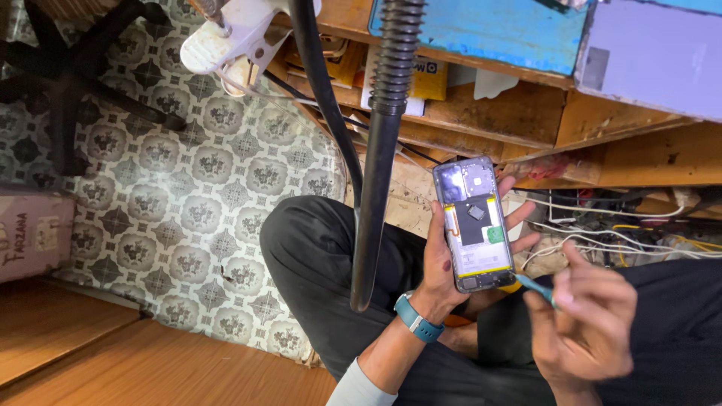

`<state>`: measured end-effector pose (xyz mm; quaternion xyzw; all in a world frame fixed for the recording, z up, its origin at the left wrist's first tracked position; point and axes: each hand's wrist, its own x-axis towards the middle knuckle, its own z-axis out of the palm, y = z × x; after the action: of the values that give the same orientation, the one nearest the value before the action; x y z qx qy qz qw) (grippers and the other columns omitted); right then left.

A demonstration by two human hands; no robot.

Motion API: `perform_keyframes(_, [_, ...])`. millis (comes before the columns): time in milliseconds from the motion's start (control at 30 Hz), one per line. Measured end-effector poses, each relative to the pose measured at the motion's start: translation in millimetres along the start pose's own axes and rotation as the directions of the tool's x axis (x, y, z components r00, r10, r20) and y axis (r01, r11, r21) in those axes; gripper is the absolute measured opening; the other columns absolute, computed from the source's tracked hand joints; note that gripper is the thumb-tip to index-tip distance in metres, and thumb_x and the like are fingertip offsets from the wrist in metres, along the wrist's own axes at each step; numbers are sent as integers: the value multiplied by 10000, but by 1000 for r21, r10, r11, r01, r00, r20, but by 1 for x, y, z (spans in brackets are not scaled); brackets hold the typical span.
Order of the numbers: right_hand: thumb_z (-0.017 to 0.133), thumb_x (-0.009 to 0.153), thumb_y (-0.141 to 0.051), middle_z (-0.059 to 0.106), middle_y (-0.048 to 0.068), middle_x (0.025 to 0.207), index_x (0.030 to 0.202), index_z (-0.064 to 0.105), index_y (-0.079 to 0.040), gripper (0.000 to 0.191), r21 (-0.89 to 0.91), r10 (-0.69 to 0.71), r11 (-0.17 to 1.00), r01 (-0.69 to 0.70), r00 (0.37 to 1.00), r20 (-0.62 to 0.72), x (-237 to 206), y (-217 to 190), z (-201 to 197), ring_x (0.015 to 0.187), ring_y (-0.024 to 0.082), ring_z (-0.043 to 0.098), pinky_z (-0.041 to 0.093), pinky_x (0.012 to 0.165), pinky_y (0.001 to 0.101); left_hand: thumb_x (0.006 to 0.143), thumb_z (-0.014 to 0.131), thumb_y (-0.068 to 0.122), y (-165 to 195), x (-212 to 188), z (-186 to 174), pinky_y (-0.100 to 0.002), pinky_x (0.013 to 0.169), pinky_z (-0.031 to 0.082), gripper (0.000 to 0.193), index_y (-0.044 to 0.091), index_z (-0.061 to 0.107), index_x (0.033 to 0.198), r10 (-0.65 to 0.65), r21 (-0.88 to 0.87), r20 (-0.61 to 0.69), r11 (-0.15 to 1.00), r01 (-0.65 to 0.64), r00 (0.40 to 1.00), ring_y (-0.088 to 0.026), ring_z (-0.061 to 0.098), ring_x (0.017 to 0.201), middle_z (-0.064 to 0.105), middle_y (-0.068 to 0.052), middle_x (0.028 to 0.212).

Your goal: The person uses a heat gun to warm the back of a smartphone, then removes the back cover. They use a prying tool to separate the screen from the frame and disconnect internal ribbon cables.

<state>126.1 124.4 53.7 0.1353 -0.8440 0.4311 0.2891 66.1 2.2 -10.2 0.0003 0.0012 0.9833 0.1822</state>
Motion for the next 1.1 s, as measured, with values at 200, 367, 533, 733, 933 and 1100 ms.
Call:
perform_keyframes(200, [797,831,-26,616,213,1061,1141,555,-19,393,59,35,998,-34,999,-11,0,3,-3,997,303,698,639,903,459,1058,341,723,-1,-1,0,-600,1231,303,899,134,165,1715,-4,-11,9,1000,4,1000,-395,269,1558,202,-102,1757])
perform_keyframes(367, [686,900,37,633,246,1082,1163,495,-8,328,123,73,990,-75,997,22,-6,0,-6,1033,313,711,632,1048,534,1042,337,732,-2,-2,-3,-607,1197,315,901,158,161,1713,-38,-44,8,998,38,999,-376,268,1555,195,-68,1758])
perform_keyframes(533, [659,991,102,669,242,1151,1253,493,-20,333,105,91,990,-95,995,49,-5,-1,-4,1029,292,736,640,983,452,1109,320,717,-1,-4,-6,-613,1217,356,851,117,169,1693,-56,-336,158,936,107,986,-440,299,1520,226,-99,1756])
perform_keyframes(733, [636,931,132,636,248,1117,1227,478,-20,368,107,80,991,-86,995,62,-4,2,-6,1054,350,720,635,1015,509,1047,326,742,-2,-2,-2,-607,1214,319,908,153,157,1718,-28,-7,11,1000,28,1000,-389,255,1566,191,-86,1760])
perform_keyframes(933, [630,946,142,588,280,1116,1278,400,-23,436,28,16,999,-18,998,67,-9,11,-6,1021,349,676,633,994,494,1050,333,736,-1,0,0,-610,1218,316,911,139,159,1716,-20,7,32,1000,20,999,-398,248,1566,187,-89,1764])
perform_keyframes(1100, [694,925,131,526,316,1109,1320,244,-67,631,15,35,999,-36,998,50,-11,11,-8,963,361,674,662,910,466,1053,339,726,-1,0,-1,-604,1211,311,904,138,153,1715,-19,-22,29,1000,20,999,-410,248,1561,168,-88,1768])
